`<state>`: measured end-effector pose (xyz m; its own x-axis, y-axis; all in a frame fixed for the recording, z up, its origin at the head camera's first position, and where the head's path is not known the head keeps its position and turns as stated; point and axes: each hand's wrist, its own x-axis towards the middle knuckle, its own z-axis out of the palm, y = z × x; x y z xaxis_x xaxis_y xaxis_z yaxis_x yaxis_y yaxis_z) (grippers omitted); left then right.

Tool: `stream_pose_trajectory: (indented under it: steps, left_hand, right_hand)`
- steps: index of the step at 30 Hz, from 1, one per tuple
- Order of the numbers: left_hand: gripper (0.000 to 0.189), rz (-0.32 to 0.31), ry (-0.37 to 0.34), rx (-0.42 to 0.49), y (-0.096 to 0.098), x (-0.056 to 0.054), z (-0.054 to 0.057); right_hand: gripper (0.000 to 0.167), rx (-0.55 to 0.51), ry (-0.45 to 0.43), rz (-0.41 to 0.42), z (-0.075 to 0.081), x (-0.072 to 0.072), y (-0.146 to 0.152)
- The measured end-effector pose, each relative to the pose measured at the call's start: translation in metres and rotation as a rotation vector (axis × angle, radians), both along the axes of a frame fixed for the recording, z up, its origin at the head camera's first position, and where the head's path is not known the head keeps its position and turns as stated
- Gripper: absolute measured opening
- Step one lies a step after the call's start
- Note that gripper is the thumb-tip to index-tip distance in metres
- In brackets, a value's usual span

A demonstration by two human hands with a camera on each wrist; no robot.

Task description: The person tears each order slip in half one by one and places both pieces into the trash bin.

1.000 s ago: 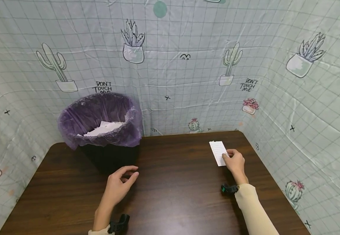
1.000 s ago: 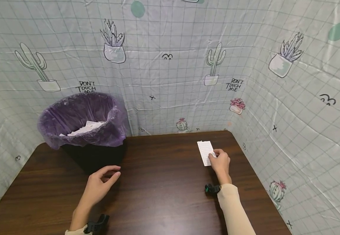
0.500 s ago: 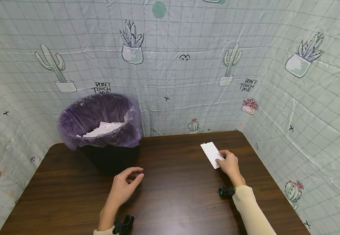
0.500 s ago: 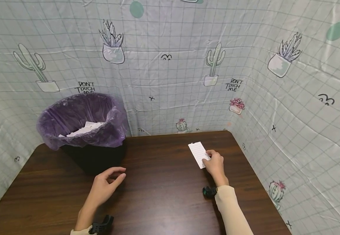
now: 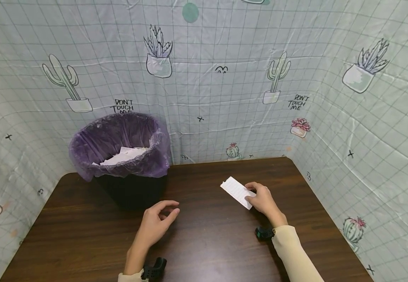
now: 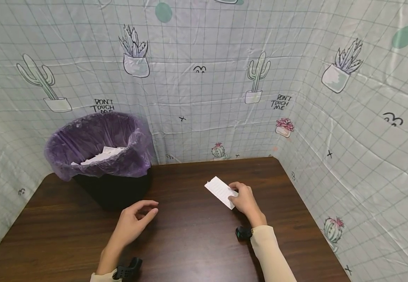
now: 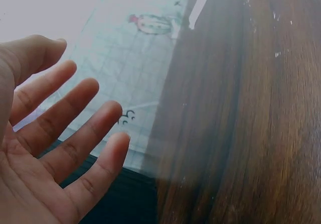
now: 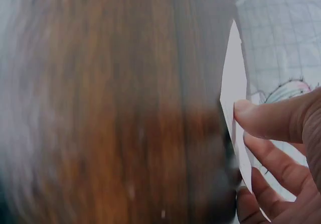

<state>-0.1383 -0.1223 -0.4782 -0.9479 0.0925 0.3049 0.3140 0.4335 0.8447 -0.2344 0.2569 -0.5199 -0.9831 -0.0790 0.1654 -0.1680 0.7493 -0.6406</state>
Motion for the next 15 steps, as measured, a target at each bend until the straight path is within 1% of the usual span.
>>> stream_pose_trajectory:
  steps: [6, 11, 15]
  left_hand:
    - [0.018, -0.014, -0.011, 0.004, 0.005, -0.001, 0.000]
    - [0.018, -0.021, -0.018, 0.002, 0.010, -0.001, -0.001]
    - [0.018, -0.029, -0.025, 0.004, 0.013, -0.002, -0.002]
  right_hand:
    - [0.037, 0.013, -0.044, 0.066, 0.002, 0.003, -0.012]
    - [0.037, 0.002, -0.080, 0.089, 0.005, 0.005, -0.020]
    - [0.041, -0.003, -0.079, 0.105, 0.007, 0.006, -0.026]
